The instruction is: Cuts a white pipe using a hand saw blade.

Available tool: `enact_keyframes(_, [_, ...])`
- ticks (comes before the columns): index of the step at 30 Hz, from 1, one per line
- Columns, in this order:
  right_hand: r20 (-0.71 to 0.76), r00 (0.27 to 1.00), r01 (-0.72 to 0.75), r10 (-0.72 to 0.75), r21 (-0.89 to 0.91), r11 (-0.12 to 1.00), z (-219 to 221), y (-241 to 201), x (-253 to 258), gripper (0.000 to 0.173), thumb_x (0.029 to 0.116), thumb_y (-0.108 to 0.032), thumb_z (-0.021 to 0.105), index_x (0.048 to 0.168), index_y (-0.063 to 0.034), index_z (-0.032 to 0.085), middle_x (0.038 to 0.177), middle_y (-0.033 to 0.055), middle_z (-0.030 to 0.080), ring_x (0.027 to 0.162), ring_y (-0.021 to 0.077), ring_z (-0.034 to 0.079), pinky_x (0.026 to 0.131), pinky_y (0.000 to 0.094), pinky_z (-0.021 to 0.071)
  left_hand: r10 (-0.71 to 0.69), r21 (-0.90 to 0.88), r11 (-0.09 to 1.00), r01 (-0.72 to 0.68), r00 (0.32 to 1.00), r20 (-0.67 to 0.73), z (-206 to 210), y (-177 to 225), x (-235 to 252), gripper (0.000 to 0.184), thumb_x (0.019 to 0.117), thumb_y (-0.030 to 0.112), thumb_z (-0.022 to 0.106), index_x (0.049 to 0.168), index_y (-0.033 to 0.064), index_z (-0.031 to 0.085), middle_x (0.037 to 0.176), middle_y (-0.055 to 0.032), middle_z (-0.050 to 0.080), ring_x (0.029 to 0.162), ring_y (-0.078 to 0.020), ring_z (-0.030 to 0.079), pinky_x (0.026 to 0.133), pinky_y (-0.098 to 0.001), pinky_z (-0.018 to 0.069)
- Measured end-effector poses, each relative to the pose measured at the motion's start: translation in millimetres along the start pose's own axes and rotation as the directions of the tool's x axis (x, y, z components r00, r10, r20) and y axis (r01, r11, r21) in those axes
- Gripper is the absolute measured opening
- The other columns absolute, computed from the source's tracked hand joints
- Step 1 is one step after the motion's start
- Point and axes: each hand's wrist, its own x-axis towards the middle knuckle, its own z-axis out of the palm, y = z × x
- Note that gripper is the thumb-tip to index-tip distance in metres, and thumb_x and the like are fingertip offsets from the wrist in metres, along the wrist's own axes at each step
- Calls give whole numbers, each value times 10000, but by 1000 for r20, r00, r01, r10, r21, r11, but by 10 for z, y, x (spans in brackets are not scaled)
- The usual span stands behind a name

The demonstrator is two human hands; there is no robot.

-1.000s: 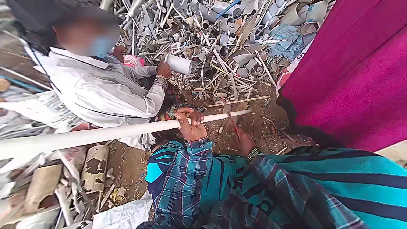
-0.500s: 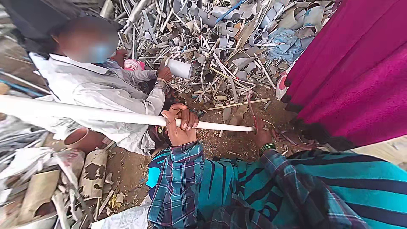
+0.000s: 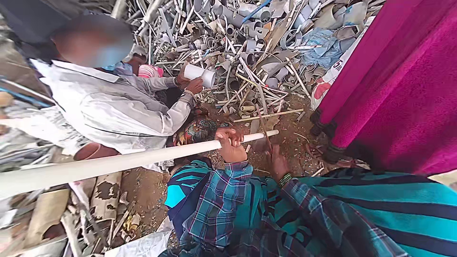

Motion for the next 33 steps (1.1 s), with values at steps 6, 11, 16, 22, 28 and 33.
enact_keyframes(6, [114,974,-209,194,144,967,-171,188,244,465,1133,-228,352,1477,85,363,1125,299,631,923,388,693,853,517,560,70,-92,993,-75,996,-52,-142,288,404,671,1107,402,75,758,150,589,454,78,472,373,-47,457,420,-200,420])
enact_keyframes(11, [113,985,-144,128,149,978,-222,-9,91,444,1132,-221,359,1453,83,401,1067,296,654,931,401,692,863,529,546,163,-131,976,-172,983,-81,-232,445,627,725,1096,462,34,736,141,576,463,65,489,380,-59,471,413,-213,424])
enact_keyframes(16, [-148,988,10,32,273,962,-153,-11,59,407,1112,-177,375,1359,122,497,954,256,660,766,350,684,753,511,566,133,-111,985,-131,991,13,-268,300,505,644,1110,412,121,767,150,599,467,79,490,381,-49,465,428,-204,422])
enact_keyframes(22, [105,994,-5,-32,333,943,-183,-212,-145,388,1125,-198,341,1320,84,522,789,136,584,611,218,595,624,390,542,82,-199,979,-48,982,168,-410,-146,231,433,1011,529,528,826,161,661,495,87,475,419,-48,464,504,-230,460])
enact_keyframes(28, [-80,992,113,-96,249,962,-148,-102,-97,405,1090,-151,388,1337,132,539,857,256,662,743,365,664,746,529,543,21,-234,972,8,992,123,-346,-89,200,459,1032,511,484,787,155,639,479,73,475,408,-66,478,495,-241,467])
enact_keyframes(33, [31,997,-75,70,203,976,-354,2,94,406,1124,-188,349,1370,102,490,961,263,642,827,366,662,810,520,533,-27,-142,990,23,999,-28,-12,161,149,539,1103,351,292,714,155,610,459,82,493,382,-38,478,444,-203,446])
